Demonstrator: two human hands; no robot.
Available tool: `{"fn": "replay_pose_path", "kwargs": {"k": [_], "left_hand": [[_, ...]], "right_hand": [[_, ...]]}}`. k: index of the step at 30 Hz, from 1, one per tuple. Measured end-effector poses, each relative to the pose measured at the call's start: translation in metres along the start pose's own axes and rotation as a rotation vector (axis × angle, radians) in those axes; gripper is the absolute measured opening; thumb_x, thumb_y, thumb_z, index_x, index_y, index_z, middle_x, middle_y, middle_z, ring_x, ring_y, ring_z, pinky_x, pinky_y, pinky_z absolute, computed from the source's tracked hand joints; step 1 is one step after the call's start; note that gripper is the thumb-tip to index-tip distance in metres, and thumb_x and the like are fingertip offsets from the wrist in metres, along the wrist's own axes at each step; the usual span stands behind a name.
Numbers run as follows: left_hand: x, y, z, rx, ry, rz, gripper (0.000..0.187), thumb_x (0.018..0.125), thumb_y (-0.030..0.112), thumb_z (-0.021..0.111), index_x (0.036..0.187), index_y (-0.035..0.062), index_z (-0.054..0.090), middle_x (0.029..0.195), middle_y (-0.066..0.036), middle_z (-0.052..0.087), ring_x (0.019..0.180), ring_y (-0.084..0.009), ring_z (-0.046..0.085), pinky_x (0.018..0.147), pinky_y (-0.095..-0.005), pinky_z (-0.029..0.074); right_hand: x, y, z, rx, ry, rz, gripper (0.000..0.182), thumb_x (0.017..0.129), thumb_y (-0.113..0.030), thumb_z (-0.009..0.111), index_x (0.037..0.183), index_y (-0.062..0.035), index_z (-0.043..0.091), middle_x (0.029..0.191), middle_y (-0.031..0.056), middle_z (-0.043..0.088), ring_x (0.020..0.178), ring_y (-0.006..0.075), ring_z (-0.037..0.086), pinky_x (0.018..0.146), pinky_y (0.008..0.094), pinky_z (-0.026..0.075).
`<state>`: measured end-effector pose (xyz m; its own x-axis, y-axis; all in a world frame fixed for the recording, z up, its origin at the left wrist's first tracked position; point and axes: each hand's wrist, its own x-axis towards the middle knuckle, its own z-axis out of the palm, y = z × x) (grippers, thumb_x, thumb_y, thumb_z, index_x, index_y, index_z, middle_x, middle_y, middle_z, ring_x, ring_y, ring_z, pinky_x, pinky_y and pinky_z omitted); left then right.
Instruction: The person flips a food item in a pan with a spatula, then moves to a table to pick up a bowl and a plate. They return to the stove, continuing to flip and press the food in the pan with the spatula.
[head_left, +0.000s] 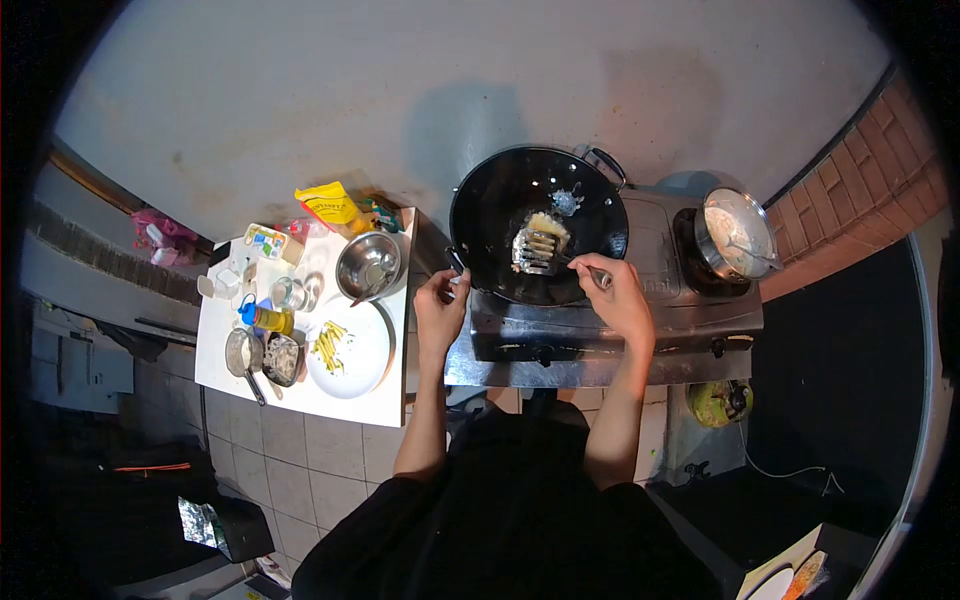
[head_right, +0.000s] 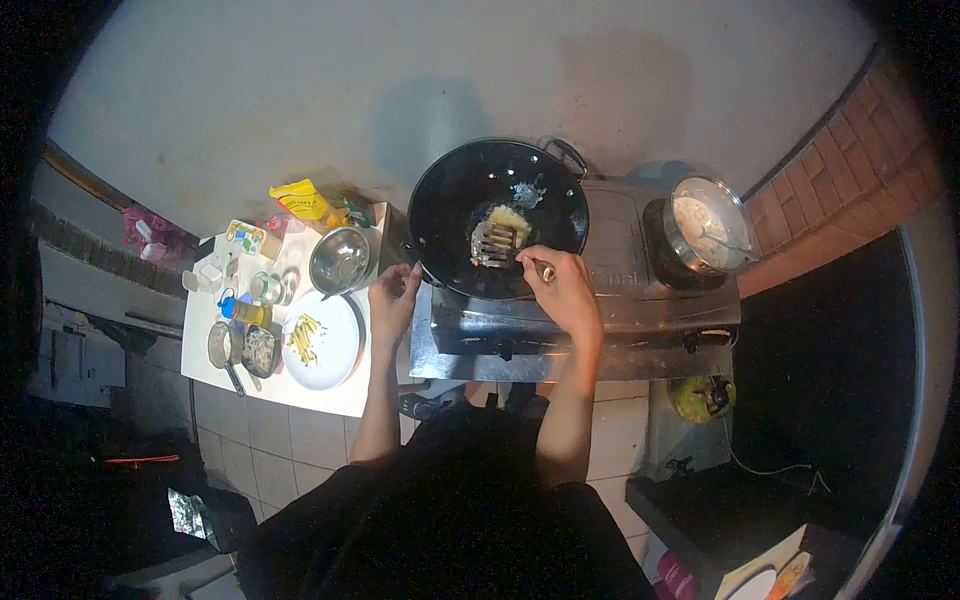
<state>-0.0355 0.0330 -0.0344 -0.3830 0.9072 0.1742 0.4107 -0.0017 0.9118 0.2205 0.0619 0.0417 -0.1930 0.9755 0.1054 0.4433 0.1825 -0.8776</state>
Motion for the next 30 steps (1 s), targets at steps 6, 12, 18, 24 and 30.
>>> {"fn": "replay_pose_path", "kwargs": {"k": [6,12,18,24,30], "left_hand": [[0.0,0.001,0.001,0.007,0.013,0.031,0.03,0.086,0.024,0.07,0.089,-0.0056,0.066,0.058,-0.003,0.056,0.053,-0.0052,0.048,0.048,-0.0231,0.038],[0.0,0.005,0.0,0.021,0.009,0.005,0.03,0.086,0.024,0.07,0.087,-0.0059,0.066,0.058,-0.003,0.056,0.052,-0.0055,0.048,0.048,-0.0231,0.038],[0.001,0.0,0.001,0.018,0.024,-0.012,0.029,0.085,0.024,0.07,0.087,-0.0051,0.066,0.057,-0.003,0.056,0.052,-0.0061,0.05,0.049,-0.0234,0.039],[-0.001,0.006,-0.002,0.054,0.028,0.025,0.028,0.084,0.023,0.071,0.087,-0.0044,0.067,0.058,-0.004,0.058,0.051,-0.0074,0.052,0.049,-0.0248,0.041],[-0.001,0.007,-0.002,0.03,0.015,-0.002,0.029,0.084,0.023,0.07,0.088,-0.005,0.067,0.058,-0.004,0.058,0.051,-0.0079,0.053,0.05,-0.0251,0.041]], "right_hand": [[-0.001,0.011,0.003,0.095,-0.009,-0.1,0.015,0.092,-0.01,0.057,0.093,0.0017,0.066,0.059,-0.0031,0.047,0.056,0.0026,0.041,0.05,0.022,0.034],[-0.001,0.004,0.01,0.236,-0.018,0.017,0.019,0.094,-0.013,0.054,0.092,0.0012,0.067,0.055,-0.002,0.049,0.045,0.0038,0.043,0.04,0.021,0.033],[0.007,-0.006,0.024,0.431,0.019,0.112,0.023,0.094,-0.013,0.052,0.09,0.0047,0.066,0.053,0.0019,0.05,0.038,0.0057,0.041,0.035,0.0223,0.031],[0.017,-0.011,0.041,0.584,0.124,0.197,0.024,0.093,-0.014,0.054,0.086,0.0062,0.066,0.052,0.0042,0.051,0.035,0.0078,0.042,0.033,0.0235,0.03],[0.022,-0.015,0.05,0.623,0.179,0.244,0.025,0.093,-0.014,0.054,0.083,0.0059,0.065,0.052,0.0047,0.051,0.033,0.0088,0.042,0.031,0.0241,0.03]]}}
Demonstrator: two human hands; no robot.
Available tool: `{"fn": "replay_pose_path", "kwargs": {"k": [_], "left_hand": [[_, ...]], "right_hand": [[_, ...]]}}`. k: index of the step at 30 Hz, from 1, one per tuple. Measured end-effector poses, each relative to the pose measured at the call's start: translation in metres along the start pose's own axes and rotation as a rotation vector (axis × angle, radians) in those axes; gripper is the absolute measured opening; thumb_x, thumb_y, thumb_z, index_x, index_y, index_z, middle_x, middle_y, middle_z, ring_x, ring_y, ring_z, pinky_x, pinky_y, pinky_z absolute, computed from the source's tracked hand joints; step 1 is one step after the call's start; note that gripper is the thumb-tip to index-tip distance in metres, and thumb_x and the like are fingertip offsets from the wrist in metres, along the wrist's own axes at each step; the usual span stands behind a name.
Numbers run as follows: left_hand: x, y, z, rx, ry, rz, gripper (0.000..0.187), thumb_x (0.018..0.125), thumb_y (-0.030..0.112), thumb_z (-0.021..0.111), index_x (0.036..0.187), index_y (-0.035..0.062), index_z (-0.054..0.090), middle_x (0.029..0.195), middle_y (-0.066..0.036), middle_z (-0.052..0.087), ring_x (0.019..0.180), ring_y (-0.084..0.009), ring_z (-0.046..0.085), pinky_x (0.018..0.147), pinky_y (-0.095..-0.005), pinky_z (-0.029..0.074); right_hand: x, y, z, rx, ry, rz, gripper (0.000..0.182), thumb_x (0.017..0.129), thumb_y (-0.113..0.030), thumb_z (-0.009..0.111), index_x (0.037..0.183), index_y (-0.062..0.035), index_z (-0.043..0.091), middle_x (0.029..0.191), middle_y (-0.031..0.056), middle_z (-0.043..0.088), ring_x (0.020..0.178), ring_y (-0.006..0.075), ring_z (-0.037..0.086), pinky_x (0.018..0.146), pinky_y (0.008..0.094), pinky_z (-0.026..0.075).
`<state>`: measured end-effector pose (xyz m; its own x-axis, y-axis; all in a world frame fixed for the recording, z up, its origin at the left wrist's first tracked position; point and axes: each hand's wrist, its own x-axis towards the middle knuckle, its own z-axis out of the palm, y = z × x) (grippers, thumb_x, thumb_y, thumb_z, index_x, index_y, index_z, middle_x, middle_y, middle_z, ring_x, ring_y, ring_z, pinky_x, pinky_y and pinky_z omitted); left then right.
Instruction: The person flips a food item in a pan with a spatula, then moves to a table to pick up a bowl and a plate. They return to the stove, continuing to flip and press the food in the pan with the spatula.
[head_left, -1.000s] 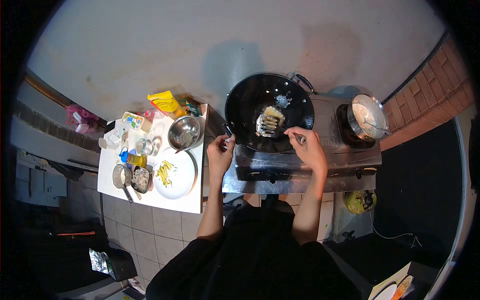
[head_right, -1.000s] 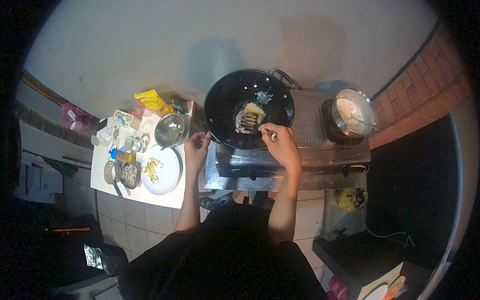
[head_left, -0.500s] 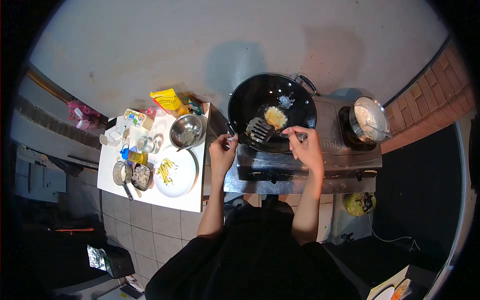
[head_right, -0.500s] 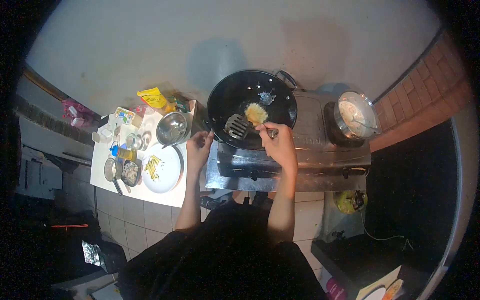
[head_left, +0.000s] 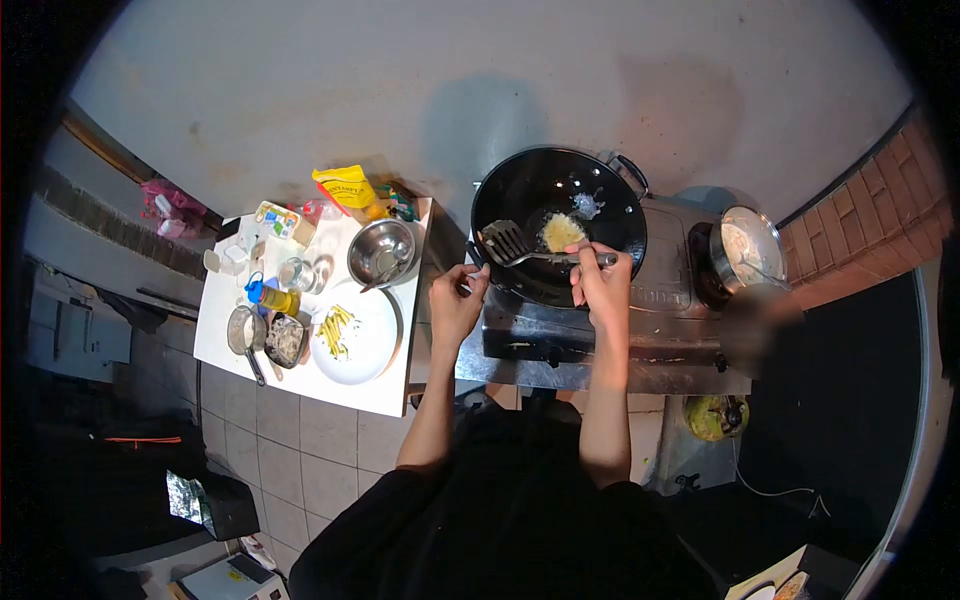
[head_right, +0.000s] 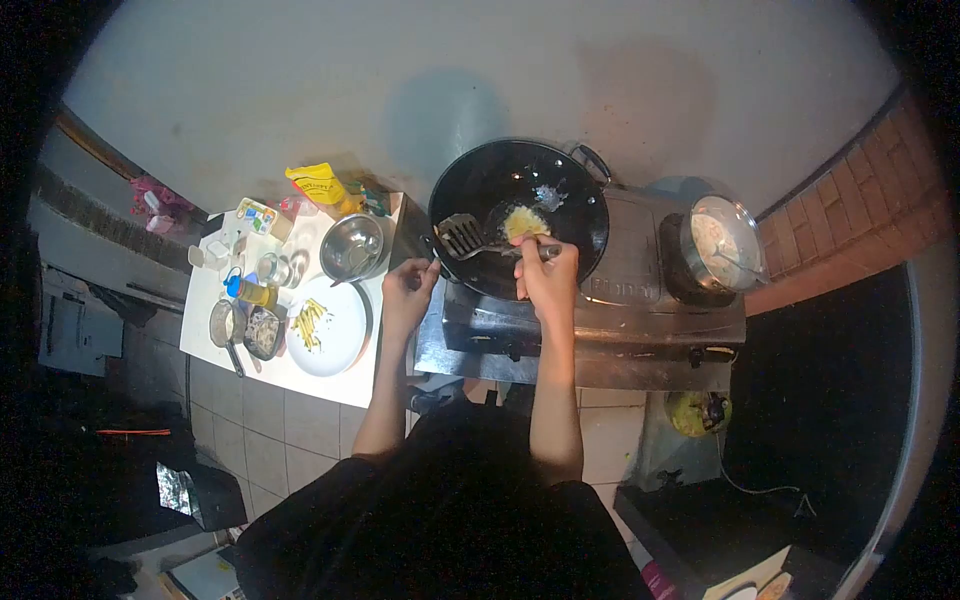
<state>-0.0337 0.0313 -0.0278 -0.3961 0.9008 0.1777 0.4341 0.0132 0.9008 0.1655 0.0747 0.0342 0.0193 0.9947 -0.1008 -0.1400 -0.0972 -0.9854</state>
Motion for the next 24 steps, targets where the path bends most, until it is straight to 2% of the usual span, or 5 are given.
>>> {"fn": "replay_pose_path", "kwargs": {"k": [6,12,14,19,24], "left_hand": [[0.0,0.002,0.0,-0.009,0.001,-0.025,0.031,0.084,0.026,0.07,0.089,-0.0053,0.067,0.058,-0.004,0.058,0.05,-0.0084,0.053,0.05,-0.0252,0.041],[-0.005,0.006,-0.017,-0.022,-0.038,-0.027,0.034,0.087,0.03,0.067,0.099,-0.001,0.069,0.064,-0.009,0.061,0.052,-0.0113,0.055,0.051,-0.0281,0.043],[-0.005,-0.001,-0.034,-0.07,-0.03,-0.059,0.03,0.088,0.027,0.066,0.098,-0.0015,0.069,0.062,-0.004,0.058,0.052,-0.0078,0.05,0.051,-0.0251,0.04],[-0.01,-0.017,-0.102,-0.141,0.077,-0.207,0.026,0.089,0.022,0.066,0.1,-0.0009,0.069,0.065,0.001,0.056,0.059,-0.0043,0.046,0.054,-0.0207,0.037],[-0.021,-0.05,-0.17,-0.1,0.214,-0.322,0.029,0.088,0.025,0.067,0.101,0.0,0.069,0.069,0.001,0.057,0.057,-0.0044,0.044,0.052,-0.0214,0.036]], "right_hand": [[0.003,0.003,0.003,0.015,0.024,-0.005,0.023,0.092,-0.013,0.053,0.084,0.0051,0.066,0.052,0.0045,0.051,0.033,0.0088,0.043,0.031,0.0237,0.03],[0.008,-0.013,0.011,-0.086,0.045,-0.003,0.026,0.093,-0.015,0.053,0.082,0.0049,0.065,0.05,0.0051,0.052,0.032,0.0102,0.044,0.031,0.0242,0.03],[0.017,-0.028,0.023,-0.174,0.038,-0.034,0.028,0.093,-0.016,0.053,0.08,0.0047,0.065,0.05,0.0058,0.052,0.031,0.0106,0.044,0.031,0.0243,0.031],[0.028,-0.072,0.103,-0.17,-0.1,-0.198,0.027,0.093,-0.016,0.054,0.08,0.0054,0.065,0.05,0.0044,0.052,0.035,0.0109,0.047,0.035,0.0245,0.035],[0.027,-0.045,0.179,-0.258,-0.16,-0.245,0.023,0.091,-0.017,0.057,0.088,0.004,0.067,0.051,0.0046,0.053,0.039,0.0115,0.053,0.041,0.0255,0.04]]}}
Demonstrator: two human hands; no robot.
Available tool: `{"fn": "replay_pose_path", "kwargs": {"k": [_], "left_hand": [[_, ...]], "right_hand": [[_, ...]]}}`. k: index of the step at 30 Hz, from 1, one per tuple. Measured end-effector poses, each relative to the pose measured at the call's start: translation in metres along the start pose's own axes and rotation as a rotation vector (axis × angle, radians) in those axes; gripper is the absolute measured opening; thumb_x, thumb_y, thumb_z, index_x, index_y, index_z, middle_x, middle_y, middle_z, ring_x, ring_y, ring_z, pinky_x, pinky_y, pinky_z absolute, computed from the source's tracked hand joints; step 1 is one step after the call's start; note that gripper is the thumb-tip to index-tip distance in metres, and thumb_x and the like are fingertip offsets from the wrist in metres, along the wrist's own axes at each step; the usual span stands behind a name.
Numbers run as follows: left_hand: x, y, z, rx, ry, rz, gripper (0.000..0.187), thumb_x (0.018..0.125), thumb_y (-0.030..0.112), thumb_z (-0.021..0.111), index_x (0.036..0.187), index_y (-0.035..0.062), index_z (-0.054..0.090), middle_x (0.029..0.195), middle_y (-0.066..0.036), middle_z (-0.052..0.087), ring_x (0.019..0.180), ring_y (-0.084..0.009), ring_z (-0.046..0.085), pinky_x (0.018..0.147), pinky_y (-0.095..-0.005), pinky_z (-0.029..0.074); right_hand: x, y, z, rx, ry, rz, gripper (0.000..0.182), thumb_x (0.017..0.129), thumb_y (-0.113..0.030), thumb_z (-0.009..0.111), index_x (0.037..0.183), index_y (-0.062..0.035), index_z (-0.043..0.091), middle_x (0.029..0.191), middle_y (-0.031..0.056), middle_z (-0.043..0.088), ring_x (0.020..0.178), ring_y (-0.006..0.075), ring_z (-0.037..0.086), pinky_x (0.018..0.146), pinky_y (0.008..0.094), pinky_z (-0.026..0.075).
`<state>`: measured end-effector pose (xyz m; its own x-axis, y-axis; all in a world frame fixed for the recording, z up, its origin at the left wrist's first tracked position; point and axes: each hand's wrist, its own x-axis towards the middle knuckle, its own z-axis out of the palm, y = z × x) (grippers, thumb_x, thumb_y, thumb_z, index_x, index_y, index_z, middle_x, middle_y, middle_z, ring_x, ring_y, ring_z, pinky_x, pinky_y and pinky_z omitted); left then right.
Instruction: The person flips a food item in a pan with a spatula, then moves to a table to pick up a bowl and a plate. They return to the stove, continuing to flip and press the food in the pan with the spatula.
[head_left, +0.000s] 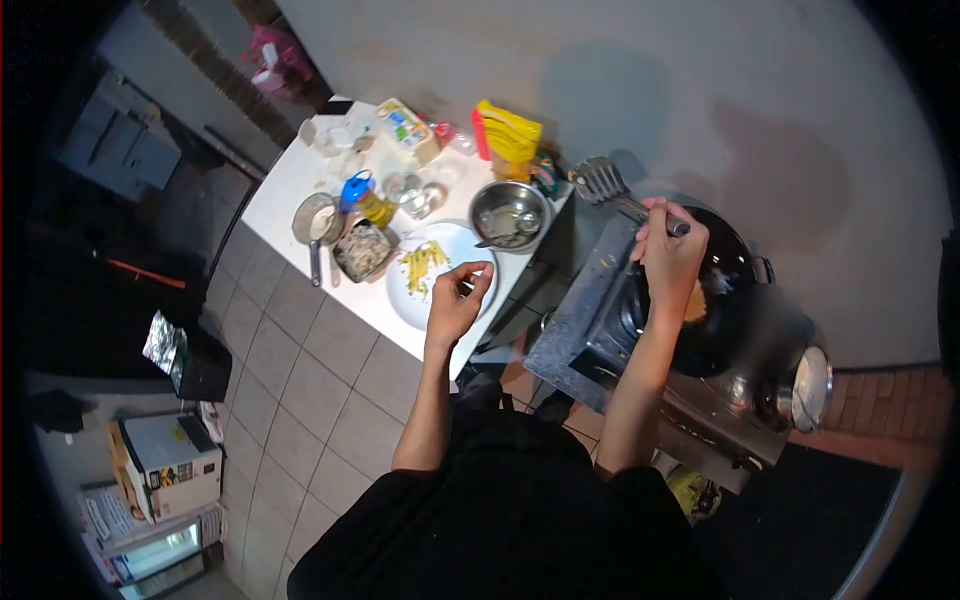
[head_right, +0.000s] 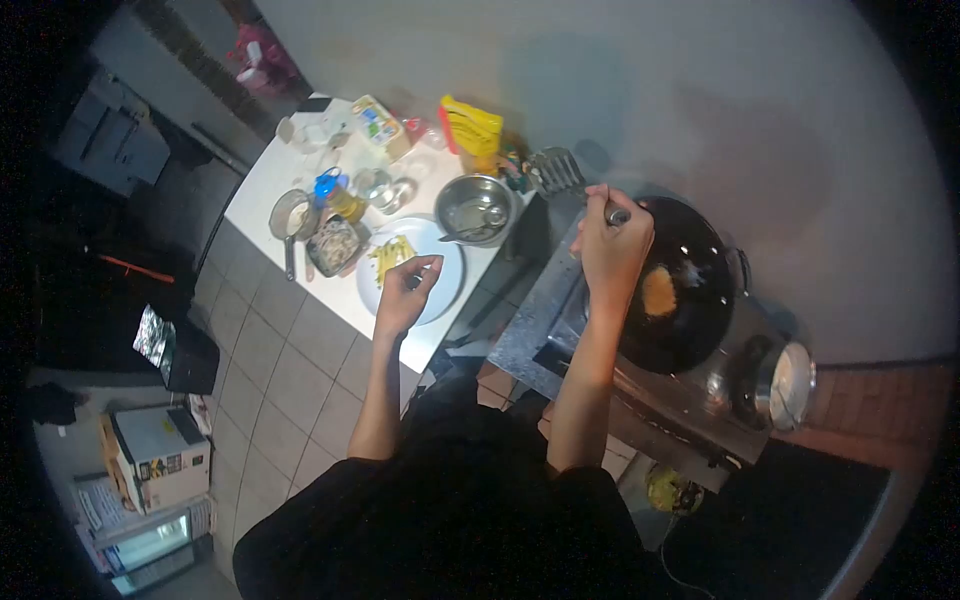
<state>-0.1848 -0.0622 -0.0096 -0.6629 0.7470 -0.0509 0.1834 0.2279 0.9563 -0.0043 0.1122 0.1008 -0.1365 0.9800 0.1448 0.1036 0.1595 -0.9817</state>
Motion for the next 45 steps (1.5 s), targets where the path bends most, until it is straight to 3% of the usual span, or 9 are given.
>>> {"fn": "replay_pose_path", "kwargs": {"k": [7,12,21,24,26,29,33,39,45], "left_hand": [[0.021,-0.036,-0.071,0.076,0.029,-0.05,0.027,0.089,0.024,0.066,0.102,0.0006,0.069,0.068,0.002,0.055,0.056,-0.0039,0.043,0.05,-0.021,0.034],[0.039,-0.064,-0.09,0.072,-0.044,-0.092,0.026,0.09,0.023,0.065,0.104,0.0007,0.068,0.066,0.003,0.054,0.055,-0.0031,0.042,0.049,-0.0212,0.034],[0.059,-0.078,-0.078,0.111,-0.322,-0.093,0.027,0.09,0.021,0.065,0.106,-0.0008,0.067,0.07,0.001,0.054,0.058,-0.0044,0.045,0.053,-0.0209,0.038],[0.061,-0.074,-0.075,0.073,-0.369,-0.116,0.028,0.09,0.021,0.065,0.107,-0.0002,0.067,0.071,0.002,0.054,0.059,-0.0041,0.045,0.053,-0.0205,0.037],[0.061,-0.076,-0.073,0.044,-0.387,-0.12,0.028,0.09,0.021,0.065,0.108,-0.0001,0.067,0.071,0.002,0.053,0.059,-0.0039,0.045,0.053,-0.0205,0.037],[0.065,-0.08,-0.061,-0.046,-0.384,-0.068,0.027,0.089,0.021,0.065,0.107,0.0,0.067,0.07,0.003,0.052,0.058,-0.0034,0.043,0.052,-0.0202,0.035],[0.06,-0.055,-0.033,-0.094,-0.462,-0.093,0.024,0.089,0.018,0.066,0.106,0.0006,0.068,0.07,0.005,0.05,0.059,-0.0013,0.041,0.052,-0.0193,0.032],[0.046,-0.021,0.044,-0.285,-0.64,-0.054,0.023,0.091,0.017,0.065,0.107,0.0003,0.067,0.067,0.009,0.05,0.061,-0.0004,0.039,0.055,-0.0184,0.03],[0.003,0.02,0.082,-0.257,-0.638,0.006,0.023,0.09,0.013,0.066,0.109,0.0001,0.066,0.069,0.007,0.053,0.062,-0.0004,0.04,0.055,-0.018,0.031]], "right_hand": [[-0.024,0.072,0.085,-0.217,-0.027,0.021,0.02,0.091,-0.013,0.056,0.097,0.0028,0.067,0.061,0.01,0.062,0.045,0.0159,0.06,0.045,0.028,0.044],[-0.047,0.157,0.126,-0.351,-0.007,-0.123,0.017,0.087,-0.002,0.057,0.1,0.0049,0.064,0.089,0.0221,0.065,0.081,0.039,0.063,0.069,0.0423,0.049],[-0.067,0.181,0.144,-0.462,0.01,-0.225,0.021,0.085,0.002,0.058,0.105,0.0029,0.062,0.092,0.0209,0.061,0.084,0.0389,0.061,0.071,0.0434,0.047],[-0.072,0.166,0.141,-0.478,0.073,-0.294,0.018,0.088,-0.001,0.057,0.105,0.0027,0.062,0.089,0.0198,0.062,0.075,0.0327,0.063,0.065,0.0395,0.049],[-0.079,0.135,0.134,-0.329,0.129,-0.047,0.016,0.092,-0.007,0.055,0.103,0.0031,0.061,0.079,0.0144,0.063,0.062,0.023,0.063,0.055,0.0332,0.048],[-0.092,0.107,0.109,0.25,0.319,0.087,0.021,0.096,-0.018,0.053,0.101,-0.0004,0.064,0.072,0.0072,0.061,0.059,0.0128,0.06,0.056,0.0235,0.045],[-0.096,0.042,0.036,0.459,0.526,0.205,0.031,0.097,-0.025,0.052,0.104,0.0041,0.059,0.07,0.0067,0.059,0.054,0.0103,0.054,0.048,0.0215,0.042],[-0.137,0.004,-0.095,0.28,0.716,-0.036,0.037,0.097,-0.029,0.05,0.106,0.0056,0.058,0.067,0.0071,0.057,0.05,0.0119,0.052,0.043,0.0234,0.043],[-0.124,0.051,-0.205,-0.022,0.757,0.056,0.025,0.094,-0.02,0.057,0.102,0.0036,0.062,0.073,0.0098,0.062,0.053,0.0139,0.056,0.046,0.0249,0.046]]}}
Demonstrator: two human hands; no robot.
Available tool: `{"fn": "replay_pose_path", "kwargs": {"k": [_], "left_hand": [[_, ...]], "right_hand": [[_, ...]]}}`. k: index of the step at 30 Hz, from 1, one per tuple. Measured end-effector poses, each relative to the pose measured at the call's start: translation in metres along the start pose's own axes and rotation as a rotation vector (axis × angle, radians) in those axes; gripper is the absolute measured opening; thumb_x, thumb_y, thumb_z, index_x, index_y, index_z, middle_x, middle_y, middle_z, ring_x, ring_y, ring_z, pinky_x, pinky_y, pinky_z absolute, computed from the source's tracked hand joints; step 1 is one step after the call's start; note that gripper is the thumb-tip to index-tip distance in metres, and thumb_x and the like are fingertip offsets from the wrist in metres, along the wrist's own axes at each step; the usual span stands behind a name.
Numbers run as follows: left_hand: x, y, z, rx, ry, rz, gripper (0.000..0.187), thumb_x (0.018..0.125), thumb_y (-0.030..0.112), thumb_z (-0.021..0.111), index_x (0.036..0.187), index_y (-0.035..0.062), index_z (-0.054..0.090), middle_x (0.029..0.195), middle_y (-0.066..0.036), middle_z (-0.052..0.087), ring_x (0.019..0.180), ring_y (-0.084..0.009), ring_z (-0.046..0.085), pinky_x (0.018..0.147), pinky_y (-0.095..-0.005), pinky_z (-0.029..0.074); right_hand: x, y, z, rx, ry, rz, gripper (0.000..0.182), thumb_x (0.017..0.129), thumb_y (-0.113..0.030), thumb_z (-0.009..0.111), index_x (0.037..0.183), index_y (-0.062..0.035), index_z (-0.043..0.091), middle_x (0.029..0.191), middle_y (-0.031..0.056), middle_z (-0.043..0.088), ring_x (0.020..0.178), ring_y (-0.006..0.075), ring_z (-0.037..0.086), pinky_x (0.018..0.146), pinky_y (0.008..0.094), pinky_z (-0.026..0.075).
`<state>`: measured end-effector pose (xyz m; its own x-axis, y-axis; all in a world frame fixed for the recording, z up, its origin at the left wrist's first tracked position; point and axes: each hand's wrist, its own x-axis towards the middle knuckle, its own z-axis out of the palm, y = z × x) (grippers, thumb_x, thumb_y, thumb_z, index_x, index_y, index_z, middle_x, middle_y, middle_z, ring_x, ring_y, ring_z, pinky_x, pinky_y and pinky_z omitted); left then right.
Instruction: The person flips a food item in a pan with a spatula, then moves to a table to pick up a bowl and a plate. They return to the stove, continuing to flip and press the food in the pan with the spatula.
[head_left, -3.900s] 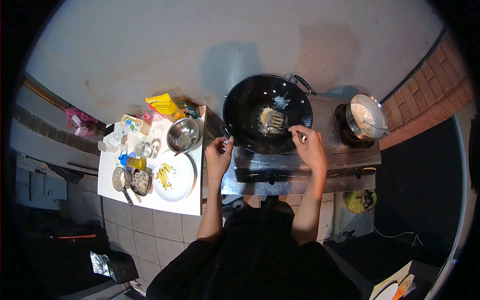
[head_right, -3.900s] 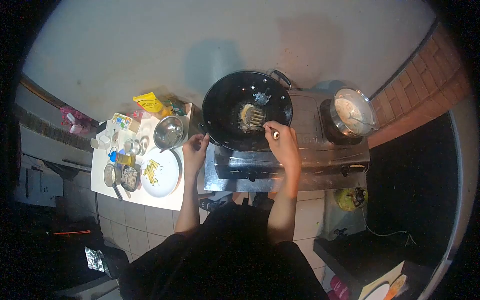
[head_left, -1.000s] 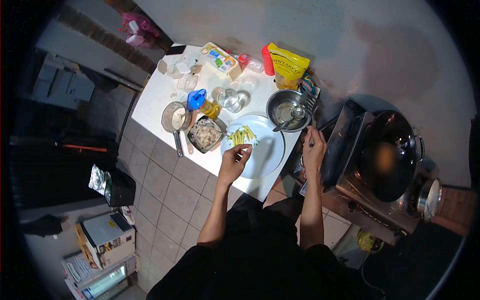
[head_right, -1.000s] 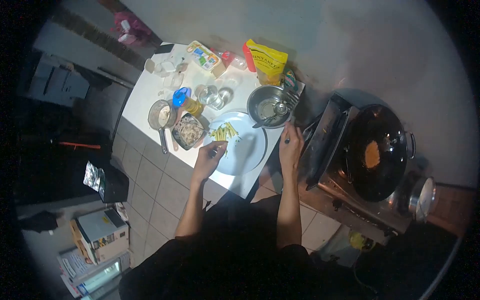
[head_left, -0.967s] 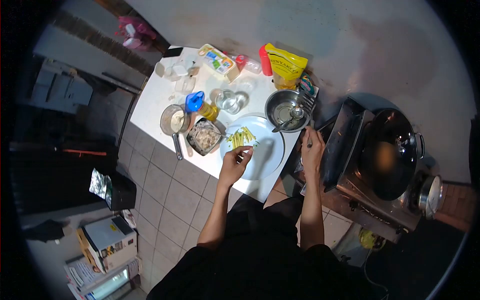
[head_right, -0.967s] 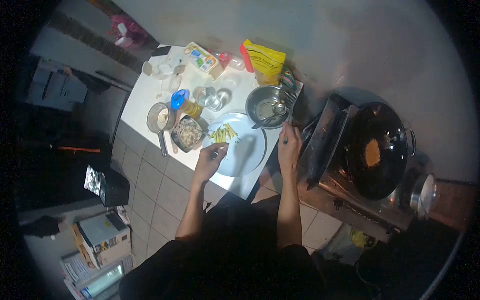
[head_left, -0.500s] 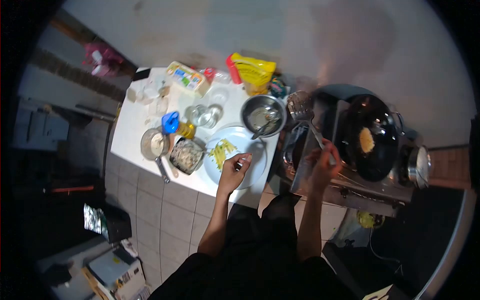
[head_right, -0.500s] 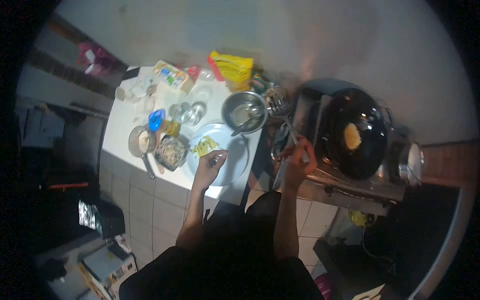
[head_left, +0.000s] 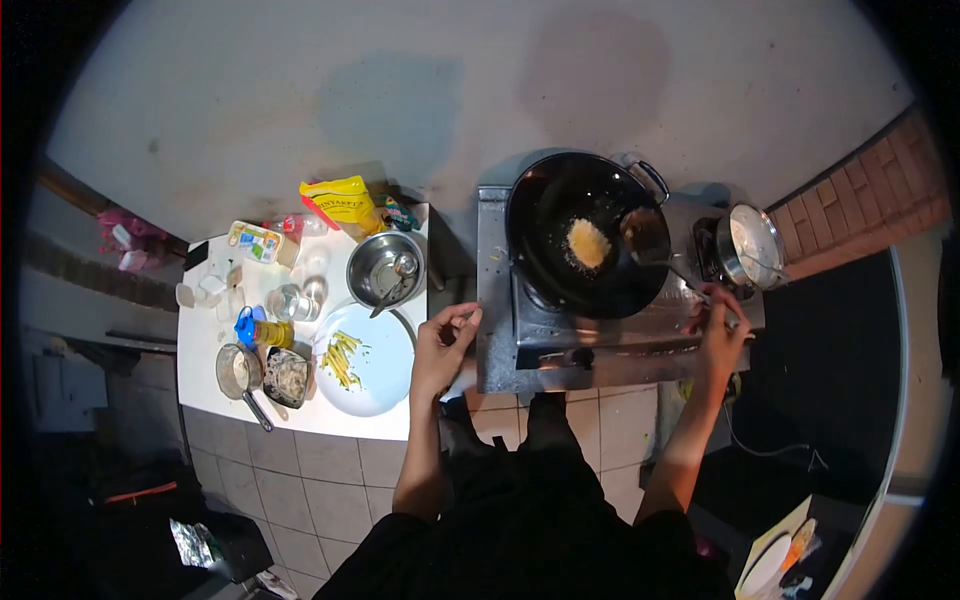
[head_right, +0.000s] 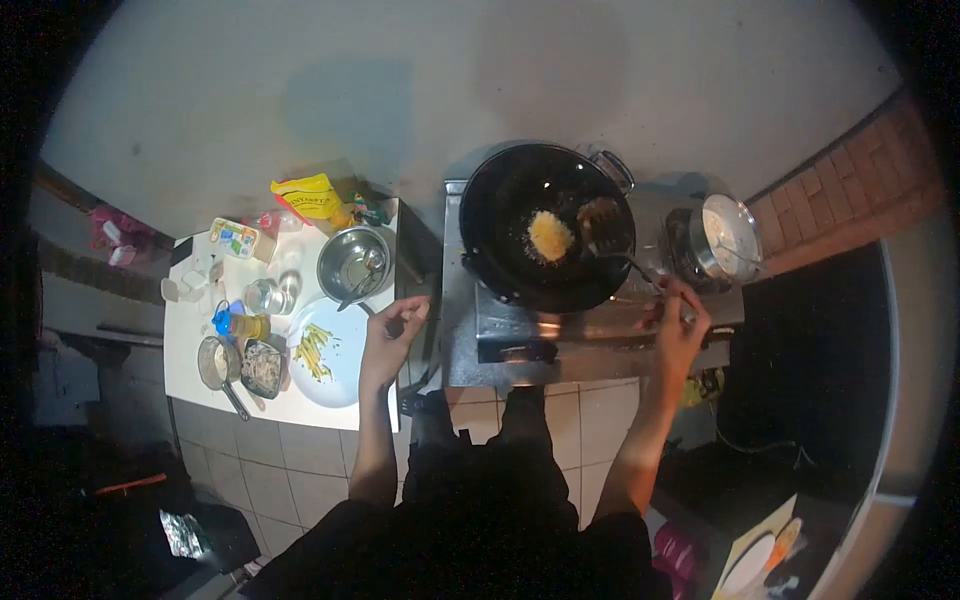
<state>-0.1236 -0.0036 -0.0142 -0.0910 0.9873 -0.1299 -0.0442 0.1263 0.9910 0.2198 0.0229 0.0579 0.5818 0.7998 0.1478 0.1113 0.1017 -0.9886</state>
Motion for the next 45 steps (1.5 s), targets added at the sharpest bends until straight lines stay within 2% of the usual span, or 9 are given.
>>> {"fn": "replay_pose_path", "kwargs": {"k": [6,12,16,24,31,34,37,41,45], "left_hand": [[-0.003,0.006,0.042,0.148,0.323,0.072,0.025,0.089,0.018,0.067,0.105,-0.0013,0.067,0.078,0.004,0.059,0.07,-0.0032,0.048,0.064,-0.0181,0.039],[-0.003,0.014,0.079,0.238,0.467,0.117,0.029,0.089,0.023,0.067,0.104,-0.0027,0.067,0.074,0.0,0.06,0.066,-0.0052,0.05,0.06,-0.0211,0.042],[-0.003,0.011,0.09,0.329,0.502,0.105,0.035,0.089,0.027,0.067,0.103,-0.0054,0.067,0.07,-0.004,0.062,0.064,-0.007,0.052,0.06,-0.023,0.044],[0.0,0.009,0.096,0.394,0.522,0.086,0.03,0.087,0.025,0.068,0.098,-0.003,0.069,0.069,-0.005,0.064,0.063,-0.0087,0.056,0.06,-0.0249,0.045],[0.018,-0.003,0.09,0.269,0.43,0.109,0.027,0.088,0.022,0.068,0.094,-0.0044,0.07,0.069,0.001,0.061,0.061,-0.0049,0.048,0.057,-0.0226,0.041],[0.019,0.0,0.09,0.23,0.398,0.12,0.026,0.088,0.021,0.068,0.091,-0.0049,0.07,0.068,0.0,0.061,0.062,-0.0047,0.049,0.057,-0.0227,0.041],[0.025,-0.012,0.084,0.245,0.36,0.192,0.025,0.089,0.02,0.067,0.088,-0.0047,0.07,0.064,0.001,0.058,0.061,-0.0042,0.048,0.055,-0.0217,0.039],[0.028,-0.013,0.078,0.155,0.289,0.003,0.028,0.09,0.023,0.067,0.087,-0.0043,0.07,0.071,-0.001,0.061,0.067,-0.0069,0.048,0.063,-0.0234,0.04],[0.03,-0.008,0.079,0.236,0.284,0.093,0.023,0.089,0.019,0.068,0.085,-0.0042,0.069,0.065,0.003,0.055,0.06,-0.0034,0.045,0.054,-0.0209,0.035]], "right_hand": [[0.06,0.052,0.006,0.027,-0.468,0.137,0.019,0.093,-0.012,0.053,0.096,0.0037,0.065,0.06,0.007,0.059,0.044,0.0113,0.055,0.04,0.0229,0.044],[0.056,0.077,0.037,0.104,-0.543,0.271,0.019,0.093,-0.01,0.051,0.093,0.0034,0.065,0.058,0.0066,0.058,0.039,0.0116,0.053,0.037,0.0231,0.038],[0.057,0.081,0.042,0.04,-0.685,0.213,0.017,0.092,-0.008,0.051,0.09,0.003,0.065,0.055,0.0055,0.056,0.038,0.0113,0.052,0.035,0.0241,0.037],[0.065,0.073,0.05,-0.017,-0.708,0.103,0.018,0.09,-0.01,0.055,0.084,0.0037,0.066,0.052,0.0056,0.054,0.037,0.0115,0.051,0.034,0.025,0.038],[0.064,0.054,0.051,-0.108,-0.556,0.174,0.019,0.089,-0.01,0.055,0.083,0.0043,0.066,0.051,0.0049,0.054,0.036,0.0112,0.05,0.034,0.0255,0.036],[0.056,0.056,0.052,-0.089,-0.667,0.15,0.019,0.089,-0.009,0.054,0.084,0.0049,0.066,0.052,0.0061,0.055,0.036,0.0112,0.05,0.035,0.0254,0.037],[0.06,0.057,0.037,-0.099,-0.598,0.223,0.019,0.089,-0.009,0.055,0.085,0.0047,0.066,0.053,0.0062,0.056,0.037,0.0112,0.051,0.035,0.0251,0.037],[0.051,0.053,0.051,-0.134,-0.526,0.191,0.017,0.089,-0.009,0.056,0.085,0.0032,0.067,0.053,0.0061,0.056,0.037,0.0113,0.052,0.035,0.0257,0.037],[0.052,0.055,0.049,-0.167,-0.605,0.185,0.018,0.088,-0.009,0.056,0.081,0.0023,0.067,0.051,0.0041,0.054,0.036,0.0103,0.05,0.035,0.0268,0.036]]}}
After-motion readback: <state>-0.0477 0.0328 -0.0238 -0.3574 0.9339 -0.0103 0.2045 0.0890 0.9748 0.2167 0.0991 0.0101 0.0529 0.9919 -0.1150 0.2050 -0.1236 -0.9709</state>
